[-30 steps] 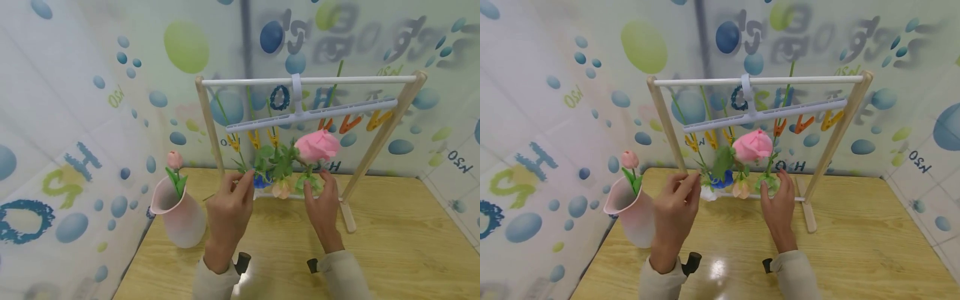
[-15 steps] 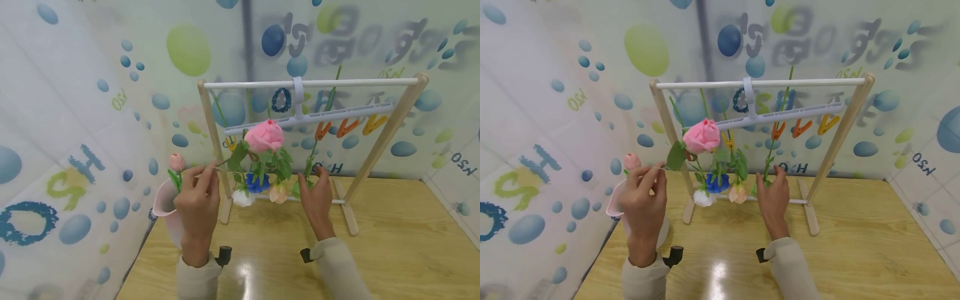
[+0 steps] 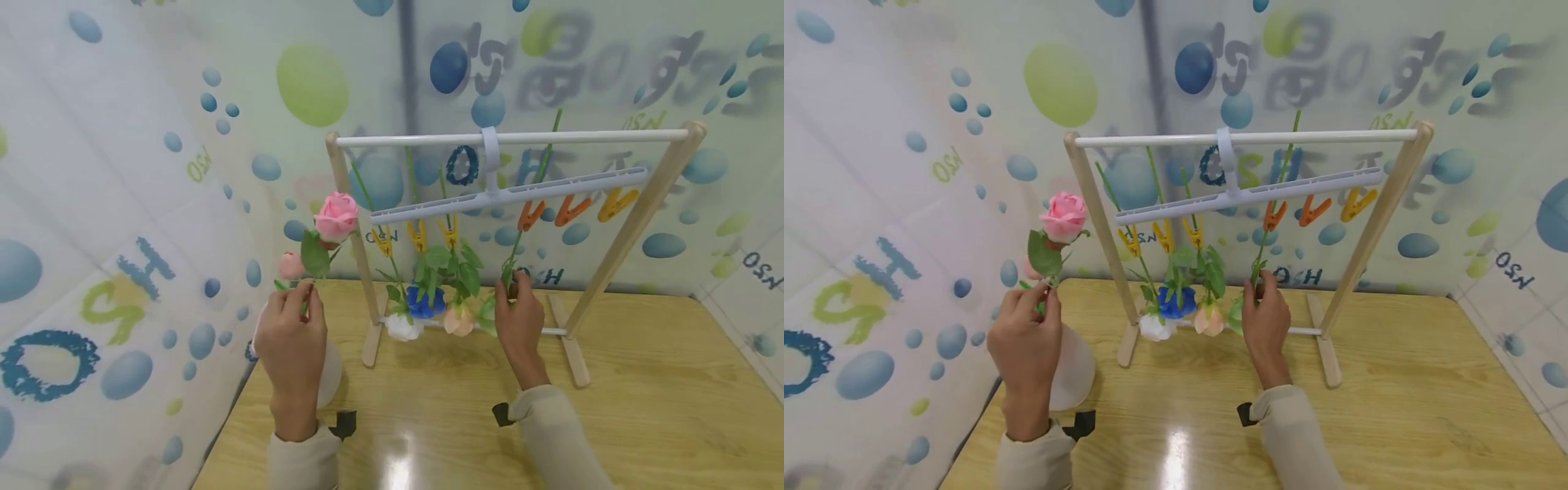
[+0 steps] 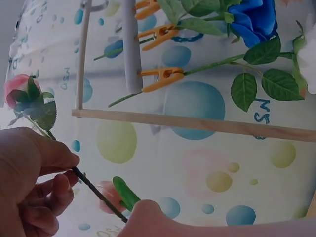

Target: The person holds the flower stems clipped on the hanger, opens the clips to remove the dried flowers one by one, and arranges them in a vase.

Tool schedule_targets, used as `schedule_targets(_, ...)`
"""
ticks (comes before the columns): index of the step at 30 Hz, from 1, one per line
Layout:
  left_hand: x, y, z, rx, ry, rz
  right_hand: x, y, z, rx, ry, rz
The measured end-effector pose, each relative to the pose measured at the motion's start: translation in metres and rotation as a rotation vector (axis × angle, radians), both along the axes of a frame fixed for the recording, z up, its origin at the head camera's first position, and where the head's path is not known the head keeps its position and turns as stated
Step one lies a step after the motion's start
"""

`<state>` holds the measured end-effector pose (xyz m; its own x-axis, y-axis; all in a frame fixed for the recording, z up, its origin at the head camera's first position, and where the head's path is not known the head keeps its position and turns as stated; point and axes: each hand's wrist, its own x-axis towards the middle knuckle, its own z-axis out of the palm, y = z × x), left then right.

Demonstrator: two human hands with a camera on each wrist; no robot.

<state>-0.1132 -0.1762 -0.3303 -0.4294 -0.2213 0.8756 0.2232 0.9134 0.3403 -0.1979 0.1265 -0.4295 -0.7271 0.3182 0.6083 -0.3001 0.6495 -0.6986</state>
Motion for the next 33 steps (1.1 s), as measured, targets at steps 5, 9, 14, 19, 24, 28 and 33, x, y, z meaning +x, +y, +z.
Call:
schedule_targets(5, 0.006, -0.009, -0.007, 0.043, -0.175, 0.070, 0.001, 0.002, 0.001, 0.038, 0.027, -0.005)
schedule_targets(9, 0.010, -0.015, -0.011, 0.073, -0.277, 0.109, 0.003, 0.003, 0.002, 0.037, 0.033, -0.006)
schedule_targets(14, 0.016, -0.018, -0.010, 0.087, -0.384, 0.139, 0.003, 0.004, 0.000, 0.037, 0.041, -0.002)
schedule_targets(19, 0.018, -0.017, -0.002, 0.088, -0.544, 0.174, 0.003, 0.005, -0.002, 0.037, 0.041, 0.001)
schedule_targets(24, 0.018, -0.015, 0.005, 0.103, -0.645, 0.192, 0.004, 0.007, -0.001, 0.042, 0.032, 0.010)
schedule_targets(28, 0.019, -0.018, 0.009, 0.131, -0.690, 0.194, 0.005, 0.009, -0.001, 0.056, 0.029, 0.015)
schedule_targets(33, 0.027, -0.020, 0.015, 0.184, -0.688, 0.157, 0.006, 0.011, -0.001, 0.061, 0.031, 0.012)
